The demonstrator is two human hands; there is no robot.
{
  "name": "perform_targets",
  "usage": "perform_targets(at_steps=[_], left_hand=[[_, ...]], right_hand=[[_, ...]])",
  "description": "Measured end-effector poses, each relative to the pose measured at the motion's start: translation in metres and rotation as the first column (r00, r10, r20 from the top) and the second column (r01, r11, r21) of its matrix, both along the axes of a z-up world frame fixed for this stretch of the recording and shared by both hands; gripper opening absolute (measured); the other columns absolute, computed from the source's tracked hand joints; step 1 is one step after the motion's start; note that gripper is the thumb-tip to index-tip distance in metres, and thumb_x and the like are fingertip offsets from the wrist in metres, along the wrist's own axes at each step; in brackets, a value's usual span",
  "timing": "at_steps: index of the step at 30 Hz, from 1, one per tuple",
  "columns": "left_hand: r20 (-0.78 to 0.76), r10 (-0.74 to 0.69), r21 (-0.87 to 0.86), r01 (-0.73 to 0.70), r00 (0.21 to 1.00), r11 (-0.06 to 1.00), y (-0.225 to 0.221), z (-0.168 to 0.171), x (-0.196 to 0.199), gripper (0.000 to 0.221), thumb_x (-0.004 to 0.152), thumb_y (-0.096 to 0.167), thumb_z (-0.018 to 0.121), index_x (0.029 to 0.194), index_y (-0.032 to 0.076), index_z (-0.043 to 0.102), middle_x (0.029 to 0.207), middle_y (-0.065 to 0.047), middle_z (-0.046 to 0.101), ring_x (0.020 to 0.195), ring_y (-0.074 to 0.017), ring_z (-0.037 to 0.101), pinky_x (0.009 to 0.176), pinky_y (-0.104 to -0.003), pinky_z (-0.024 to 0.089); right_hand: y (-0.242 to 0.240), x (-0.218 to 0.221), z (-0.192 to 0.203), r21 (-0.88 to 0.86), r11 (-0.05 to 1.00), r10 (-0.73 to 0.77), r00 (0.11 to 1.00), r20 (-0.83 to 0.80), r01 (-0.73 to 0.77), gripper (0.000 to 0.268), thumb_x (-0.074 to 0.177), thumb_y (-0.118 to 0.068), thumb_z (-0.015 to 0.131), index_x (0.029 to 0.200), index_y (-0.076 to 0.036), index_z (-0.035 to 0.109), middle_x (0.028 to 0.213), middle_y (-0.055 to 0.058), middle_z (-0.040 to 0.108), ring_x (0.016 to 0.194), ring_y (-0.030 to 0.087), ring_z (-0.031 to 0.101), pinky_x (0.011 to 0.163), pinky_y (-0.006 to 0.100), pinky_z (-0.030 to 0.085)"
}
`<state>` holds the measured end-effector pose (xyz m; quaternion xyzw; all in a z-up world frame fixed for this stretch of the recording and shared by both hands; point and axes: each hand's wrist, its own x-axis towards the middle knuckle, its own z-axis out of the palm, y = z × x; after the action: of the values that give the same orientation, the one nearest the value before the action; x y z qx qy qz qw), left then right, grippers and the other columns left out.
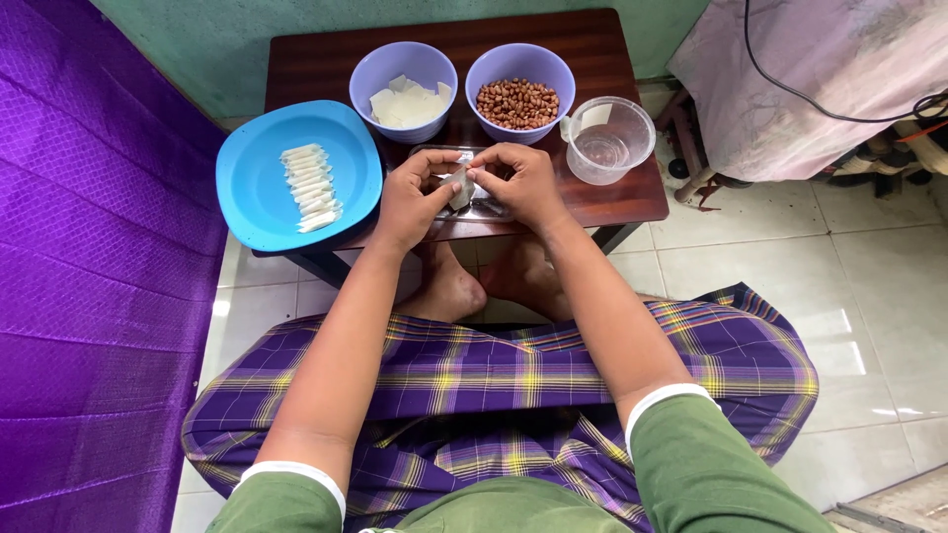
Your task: Rolling peanuts into small white wrappers to create individual snacks on a low table.
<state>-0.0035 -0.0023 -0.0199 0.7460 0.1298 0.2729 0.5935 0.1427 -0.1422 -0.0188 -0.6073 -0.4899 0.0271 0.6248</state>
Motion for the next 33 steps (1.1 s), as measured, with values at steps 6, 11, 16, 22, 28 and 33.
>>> perform_targets(at_steps=[6, 11, 16, 22, 28, 33], left_hand=[[0.004, -0.001, -0.025, 0.001, 1.0, 1.0, -0.001, 0.0, 0.001, 0.039, 0.086, -0.003, 0.075, 0.123, 0.012, 0.072, 0.104, -0.007, 0.078, 0.085, -0.0094, 0.07, 0.076, -0.026, 0.061], [0.006, -0.003, -0.019, 0.004, 1.0, 1.0, -0.002, 0.001, 0.0, 0.039, 0.087, -0.004, 0.074, 0.122, 0.011, 0.073, 0.104, -0.007, 0.078, 0.085, -0.0096, 0.07, 0.074, -0.026, 0.062], [0.005, -0.005, -0.029, 0.005, 1.0, 1.0, -0.002, 0.003, 0.0, 0.038, 0.087, -0.004, 0.074, 0.122, 0.012, 0.073, 0.104, -0.007, 0.078, 0.085, -0.0095, 0.071, 0.074, -0.026, 0.062], [0.015, -0.002, -0.016, 0.002, 1.0, 1.0, -0.002, 0.0, -0.001, 0.038, 0.085, -0.004, 0.074, 0.119, 0.011, 0.074, 0.102, -0.006, 0.077, 0.081, -0.0079, 0.069, 0.07, -0.023, 0.061], [0.006, 0.001, -0.028, -0.001, 1.0, 1.0, -0.001, 0.006, -0.002, 0.037, 0.084, -0.004, 0.076, 0.117, 0.012, 0.076, 0.101, -0.005, 0.078, 0.08, -0.0095, 0.071, 0.07, -0.023, 0.061], [0.016, 0.0, -0.034, 0.001, 1.0, 0.999, -0.003, 0.011, -0.003, 0.031, 0.085, 0.001, 0.077, 0.114, 0.012, 0.077, 0.094, -0.005, 0.078, 0.083, -0.0093, 0.072, 0.075, -0.026, 0.061]], right_hand=[[-0.001, 0.001, 0.001, -0.015, 1.0, 0.006, 1.0, -0.004, -0.006, 0.012, 0.08, -0.008, 0.086, 0.09, -0.013, 0.081, 0.064, 0.005, 0.066, 0.063, 0.017, 0.064, 0.062, 0.03, 0.051], [-0.001, 0.0, 0.001, -0.023, 1.0, 0.006, 1.0, -0.004, -0.006, 0.012, 0.08, -0.007, 0.085, 0.089, -0.013, 0.082, 0.064, 0.005, 0.066, 0.063, 0.017, 0.064, 0.062, 0.029, 0.051], [-0.001, 0.0, 0.002, -0.039, 0.999, 0.01, 1.0, -0.006, -0.01, 0.012, 0.079, -0.007, 0.086, 0.089, -0.013, 0.082, 0.064, 0.005, 0.066, 0.063, 0.017, 0.064, 0.062, 0.029, 0.051], [-0.002, -0.002, 0.002, -0.039, 0.999, 0.03, 1.0, 0.0, -0.03, 0.012, 0.079, -0.007, 0.086, 0.089, -0.012, 0.082, 0.065, 0.005, 0.067, 0.063, 0.017, 0.065, 0.062, 0.029, 0.052], [0.002, 0.003, -0.002, -0.061, 0.997, 0.044, 0.999, -0.002, -0.044, 0.011, 0.079, -0.009, 0.088, 0.088, -0.012, 0.082, 0.067, 0.005, 0.069, 0.064, 0.017, 0.066, 0.062, 0.028, 0.052], [-0.001, 0.005, -0.001, -0.1, 0.992, 0.082, 0.997, 0.015, -0.08, 0.01, 0.079, -0.006, 0.086, 0.087, -0.011, 0.082, 0.071, 0.007, 0.072, 0.068, 0.02, 0.069, 0.067, 0.03, 0.054]])
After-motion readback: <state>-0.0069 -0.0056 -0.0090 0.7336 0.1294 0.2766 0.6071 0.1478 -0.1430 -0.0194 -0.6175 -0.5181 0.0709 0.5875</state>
